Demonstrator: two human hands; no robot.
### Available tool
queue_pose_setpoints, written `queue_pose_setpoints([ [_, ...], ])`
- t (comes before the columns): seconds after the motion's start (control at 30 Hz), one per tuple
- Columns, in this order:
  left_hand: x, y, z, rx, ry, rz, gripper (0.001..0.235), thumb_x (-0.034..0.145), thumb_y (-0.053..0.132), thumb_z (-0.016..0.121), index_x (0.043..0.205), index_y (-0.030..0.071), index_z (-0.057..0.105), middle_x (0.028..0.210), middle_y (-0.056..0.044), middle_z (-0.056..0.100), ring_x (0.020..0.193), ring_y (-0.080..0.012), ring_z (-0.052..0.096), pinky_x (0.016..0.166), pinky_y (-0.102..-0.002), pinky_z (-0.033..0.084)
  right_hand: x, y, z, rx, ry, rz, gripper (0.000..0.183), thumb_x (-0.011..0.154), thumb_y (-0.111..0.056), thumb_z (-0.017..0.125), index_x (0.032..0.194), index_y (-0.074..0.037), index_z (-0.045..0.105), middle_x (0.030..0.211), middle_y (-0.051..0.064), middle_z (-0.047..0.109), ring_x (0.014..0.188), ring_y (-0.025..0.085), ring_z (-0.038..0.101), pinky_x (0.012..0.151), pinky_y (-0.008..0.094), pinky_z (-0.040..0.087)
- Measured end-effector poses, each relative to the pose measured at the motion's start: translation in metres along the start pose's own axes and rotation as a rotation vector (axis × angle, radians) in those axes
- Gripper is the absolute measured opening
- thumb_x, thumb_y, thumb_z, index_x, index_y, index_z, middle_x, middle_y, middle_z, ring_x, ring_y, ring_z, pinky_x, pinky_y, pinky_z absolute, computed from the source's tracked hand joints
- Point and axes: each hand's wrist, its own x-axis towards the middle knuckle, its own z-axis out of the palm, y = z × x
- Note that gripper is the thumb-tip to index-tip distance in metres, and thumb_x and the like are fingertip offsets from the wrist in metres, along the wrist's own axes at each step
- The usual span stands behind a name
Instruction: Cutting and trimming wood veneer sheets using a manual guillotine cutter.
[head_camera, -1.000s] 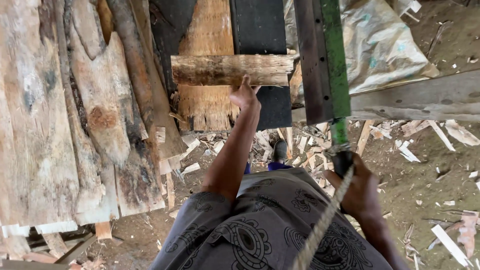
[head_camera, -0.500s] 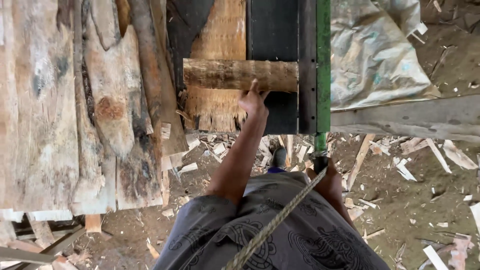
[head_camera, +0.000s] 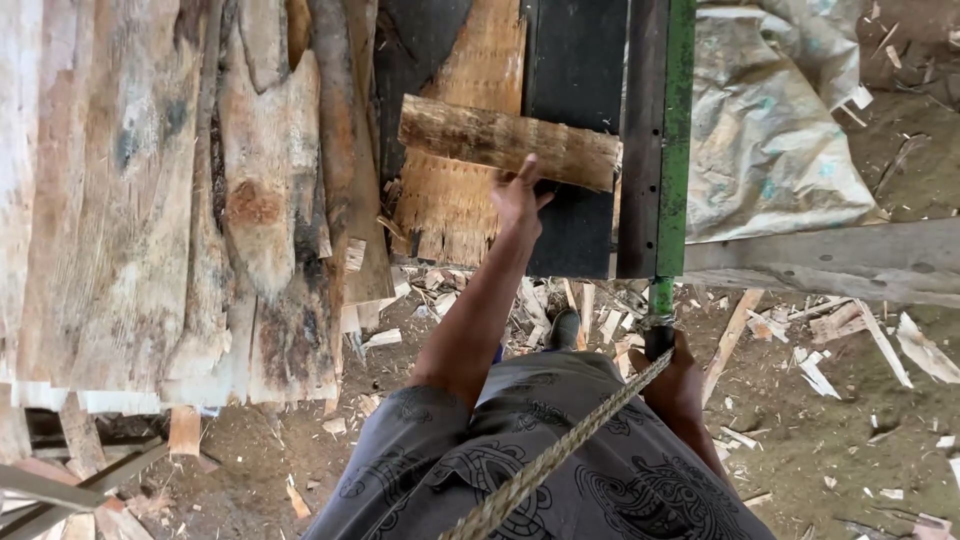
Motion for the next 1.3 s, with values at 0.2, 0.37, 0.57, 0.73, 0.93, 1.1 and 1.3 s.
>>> queue_pose_setpoints([
  [0.2, -0.006, 0.041, -0.037, 1.065, 0.131, 0.644, 0.099, 0.082, 0.011, 0.072, 0.163, 0.013, 0.014, 0.170, -0.018, 0.011, 0.155, -0.0424, 0.014, 0.124, -0.065, 0.012, 0.001, 0.000, -0.006, 0.035, 0.006, -0.009, 0.047, 0.082, -0.026, 0.080, 0.118, -0.003, 0.060, 0.094, 0.014, 0.076, 0.083, 0.031, 0.076, 0.071, 0.042, 0.063],
  [0.37, 0.046, 0.089, -0.051, 1.872, -0.215, 0.732, 0.094, 0.082, -0.003, 0.053, 0.165, 0.023, 0.016, 0.173, -0.012, 0.008, 0.158, -0.0406, 0.008, 0.121, -0.070, 0.003, -0.004, -0.009, -0.009, 0.022, 0.044, -0.057, 0.046, 0.082, -0.022, 0.079, 0.119, -0.004, 0.060, 0.092, 0.016, 0.076, 0.081, 0.031, 0.077, 0.070, 0.043, 0.063],
  [0.57, 0.091, 0.115, -0.055, 2.028, -0.576, 1.127, 0.053, 0.098, 0.015, 0.056, 0.149, 0.027, 0.047, 0.159, -0.005, 0.035, 0.146, -0.0333, 0.031, 0.118, -0.073, 0.014, -0.011, -0.016, -0.016, 0.026, 0.048, -0.040, 0.048, 0.081, -0.025, 0.081, 0.121, -0.007, 0.061, 0.094, 0.015, 0.078, 0.085, 0.032, 0.078, 0.071, 0.043, 0.064],
  [0.73, 0.073, 0.163, -0.030, 1.996, -0.577, 1.297, 0.032, 0.116, 0.011, 0.046, 0.135, 0.025, 0.068, 0.123, -0.002, 0.073, 0.107, -0.0178, 0.067, 0.106, -0.052, 0.050, -0.020, -0.034, -0.037, 0.021, 0.070, -0.029, 0.050, 0.080, -0.027, 0.083, 0.121, -0.007, 0.062, 0.097, 0.016, 0.078, 0.088, 0.032, 0.077, 0.073, 0.045, 0.063],
  [0.93, 0.049, 0.204, 0.003, 1.852, -0.688, 0.694, 0.026, 0.108, 0.024, 0.053, 0.126, 0.021, 0.070, 0.114, -0.009, 0.074, 0.073, -0.0208, 0.065, 0.069, -0.042, 0.058, -0.028, -0.055, -0.051, -0.026, 0.062, -0.010, 0.054, 0.079, -0.034, 0.081, 0.123, -0.010, 0.062, 0.097, 0.015, 0.079, 0.081, 0.031, 0.079, 0.068, 0.044, 0.066],
  [1.1, 0.091, 0.192, 0.025, 1.879, -0.753, 0.566, 0.027, 0.101, 0.018, 0.060, 0.125, 0.018, 0.072, 0.120, -0.006, 0.074, 0.092, -0.0167, 0.071, 0.088, -0.037, 0.058, -0.017, -0.052, -0.029, -0.036, -0.056, 0.108, 0.046, 0.091, -0.027, 0.069, 0.132, -0.010, 0.055, 0.103, 0.016, 0.077, 0.075, 0.031, 0.078, 0.059, 0.043, 0.067],
  [1.3, 0.111, 0.187, 0.050, 1.934, -0.789, 0.681, 0.026, 0.103, 0.030, 0.062, 0.122, 0.018, 0.074, 0.119, -0.006, 0.075, 0.105, -0.0216, 0.070, 0.100, -0.043, 0.052, -0.032, -0.088, -0.054, -0.059, -0.121, 0.278, 0.052, 0.093, -0.025, 0.069, 0.139, -0.011, 0.049, 0.104, 0.018, 0.077, 0.066, 0.036, 0.078, 0.055, 0.046, 0.066],
])
